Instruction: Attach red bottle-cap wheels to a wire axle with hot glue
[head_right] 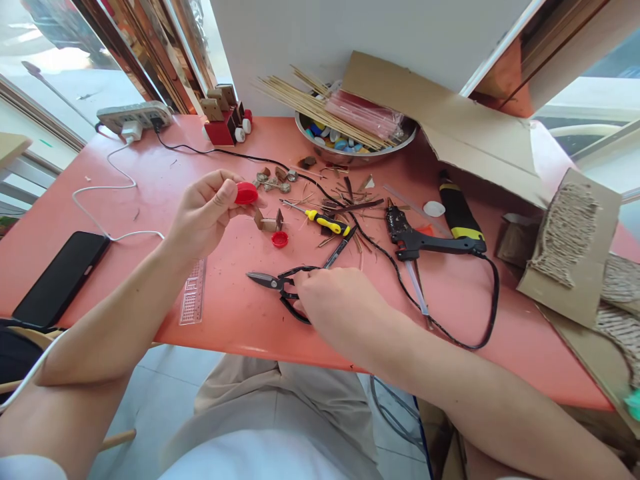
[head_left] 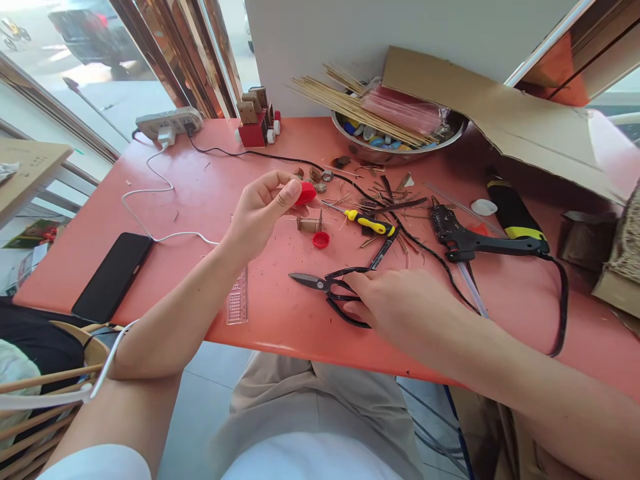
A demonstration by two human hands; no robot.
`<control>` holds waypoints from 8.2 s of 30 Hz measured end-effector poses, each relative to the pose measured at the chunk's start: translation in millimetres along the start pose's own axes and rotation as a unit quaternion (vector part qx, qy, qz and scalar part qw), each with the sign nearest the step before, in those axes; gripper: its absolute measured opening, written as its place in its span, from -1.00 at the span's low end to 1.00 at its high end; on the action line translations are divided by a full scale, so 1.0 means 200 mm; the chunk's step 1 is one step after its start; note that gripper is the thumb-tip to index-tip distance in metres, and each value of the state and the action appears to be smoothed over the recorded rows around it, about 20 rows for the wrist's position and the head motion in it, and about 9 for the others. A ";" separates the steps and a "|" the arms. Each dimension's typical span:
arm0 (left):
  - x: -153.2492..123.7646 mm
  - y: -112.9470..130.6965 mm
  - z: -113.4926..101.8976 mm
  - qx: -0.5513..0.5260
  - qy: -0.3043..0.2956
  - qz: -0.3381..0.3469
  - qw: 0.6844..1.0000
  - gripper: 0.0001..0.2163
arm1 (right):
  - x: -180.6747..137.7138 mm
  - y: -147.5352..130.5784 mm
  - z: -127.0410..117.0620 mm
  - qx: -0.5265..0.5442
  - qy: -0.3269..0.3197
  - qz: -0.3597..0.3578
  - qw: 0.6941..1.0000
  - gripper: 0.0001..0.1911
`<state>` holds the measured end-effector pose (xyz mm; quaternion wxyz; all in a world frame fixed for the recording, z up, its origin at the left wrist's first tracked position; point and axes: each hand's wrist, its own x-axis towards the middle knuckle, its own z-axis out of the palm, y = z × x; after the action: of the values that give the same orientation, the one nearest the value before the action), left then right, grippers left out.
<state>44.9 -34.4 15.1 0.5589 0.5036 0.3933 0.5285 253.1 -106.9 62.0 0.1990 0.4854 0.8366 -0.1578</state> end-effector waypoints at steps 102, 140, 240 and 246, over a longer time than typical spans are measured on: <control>-0.10 0.02 0.02 0.469 -0.117 0.265 0.835 -0.82 | 0.12 0.21 0.12 0.397 0.440 -0.126 0.795 -0.91; -0.16 0.07 0.11 0.534 -0.052 0.246 0.807 -0.79 | 0.20 0.18 0.11 0.663 0.258 -0.164 0.683 -0.66; -0.17 0.04 0.09 0.514 -0.032 0.264 0.816 -0.77 | 0.19 0.19 0.10 0.659 0.283 -0.220 0.662 -0.52; -0.15 0.03 0.07 0.494 -0.035 0.263 0.828 -0.80 | 0.21 0.20 0.12 0.592 0.348 -0.249 0.683 -0.62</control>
<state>53.0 -67.2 19.7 0.0885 0.8154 0.4345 0.3723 273.3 -67.2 16.9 -0.4817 0.2956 0.6682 -0.4838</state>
